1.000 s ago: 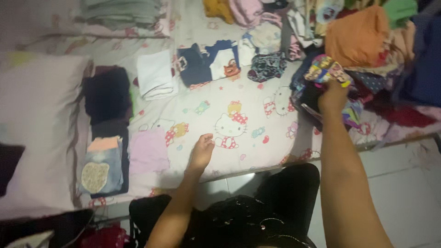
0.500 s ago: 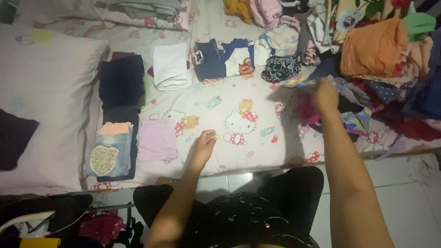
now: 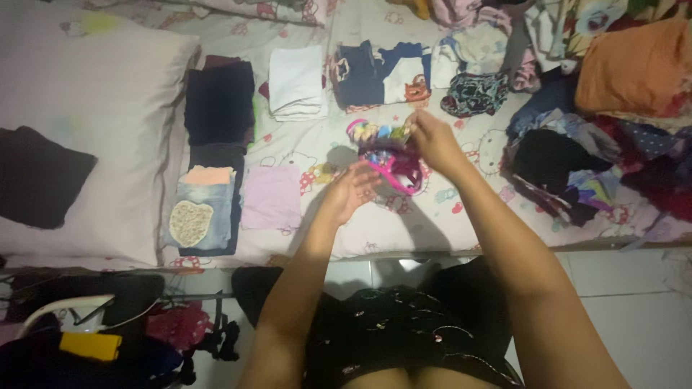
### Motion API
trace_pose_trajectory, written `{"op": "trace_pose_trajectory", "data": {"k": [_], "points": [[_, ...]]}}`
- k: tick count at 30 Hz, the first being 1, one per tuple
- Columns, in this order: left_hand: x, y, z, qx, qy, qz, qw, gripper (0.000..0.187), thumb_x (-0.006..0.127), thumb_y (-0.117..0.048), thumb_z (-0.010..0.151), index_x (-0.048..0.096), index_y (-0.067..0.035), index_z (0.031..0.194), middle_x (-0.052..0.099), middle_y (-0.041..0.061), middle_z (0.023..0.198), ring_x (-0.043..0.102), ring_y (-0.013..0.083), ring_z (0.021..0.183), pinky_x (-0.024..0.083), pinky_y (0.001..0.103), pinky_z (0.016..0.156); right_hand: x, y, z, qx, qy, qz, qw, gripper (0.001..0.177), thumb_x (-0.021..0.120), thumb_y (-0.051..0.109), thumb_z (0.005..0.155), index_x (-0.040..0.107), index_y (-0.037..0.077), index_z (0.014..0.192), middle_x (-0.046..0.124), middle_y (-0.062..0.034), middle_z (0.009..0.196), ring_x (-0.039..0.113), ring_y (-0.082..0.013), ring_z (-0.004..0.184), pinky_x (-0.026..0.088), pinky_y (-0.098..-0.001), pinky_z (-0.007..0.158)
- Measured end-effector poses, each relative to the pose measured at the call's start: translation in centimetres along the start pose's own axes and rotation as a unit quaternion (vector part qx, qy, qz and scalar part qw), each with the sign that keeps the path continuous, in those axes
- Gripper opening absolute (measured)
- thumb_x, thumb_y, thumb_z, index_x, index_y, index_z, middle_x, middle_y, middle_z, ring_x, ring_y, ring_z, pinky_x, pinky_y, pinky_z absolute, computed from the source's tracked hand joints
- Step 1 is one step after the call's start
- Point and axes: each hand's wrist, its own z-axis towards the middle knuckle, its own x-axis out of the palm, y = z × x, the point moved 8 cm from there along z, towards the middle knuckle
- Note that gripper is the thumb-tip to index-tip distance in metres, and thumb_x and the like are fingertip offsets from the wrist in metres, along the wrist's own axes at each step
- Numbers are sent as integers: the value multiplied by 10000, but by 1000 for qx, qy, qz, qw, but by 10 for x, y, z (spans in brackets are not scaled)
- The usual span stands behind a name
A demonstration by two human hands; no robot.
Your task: The person folds various garments, including a dark blue top, a grey tank top, a colorful patterned top, and a purple long-sleeved shirt, on a bed. The person arranges the folded items into neat stacks on the bed surface.
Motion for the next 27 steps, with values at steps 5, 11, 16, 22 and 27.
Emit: {"op": "trace_pose_trajectory", "data": {"k": [5,11,16,22,27], "points": [[-37,29,-32,-105,-101,-97,985,784,329,-678,966,457,-85,1463,571,178,1409,565,331,1270,463,532,1021,69,-7,-89,13,65,-27,997,309,549,-19,947,617,21,1246,701,-233,1048,707,-376,950,556,-465,847],[-83,68,-42,-58,-131,-180,973,776,398,-632,934,533,-40,1416,628,202,1319,616,332,1192,510,514,991,116,13,-186,-102,173,50,978,445,468,-128,810,639,20,1193,697,-208,1127,695,-347,1054,572,-421,951],[-129,102,-8,-26,-64,-96,993,436,509,-195,969,572,-79,1384,677,100,1226,655,229,1061,554,421,893,100,7,-193,-33,142,120,982,342,500,-32,845,608,25,1164,659,-177,1188,693,-288,1063,590,-402,973],[-139,96,-6,-76,-116,-27,990,445,578,-125,971,578,-94,1414,707,85,1131,663,187,916,528,364,718,116,-58,-185,455,-22,453,766,530,638,268,871,434,78,1321,511,-195,1375,656,-312,1068,560,-490,873],[-89,73,-17,-114,13,-55,992,613,645,3,905,499,-79,1495,716,114,1230,722,192,1028,609,349,873,137,-54,-153,436,125,601,658,541,667,245,945,516,-17,1393,637,-232,1306,679,-305,1161,553,-441,960]]}}
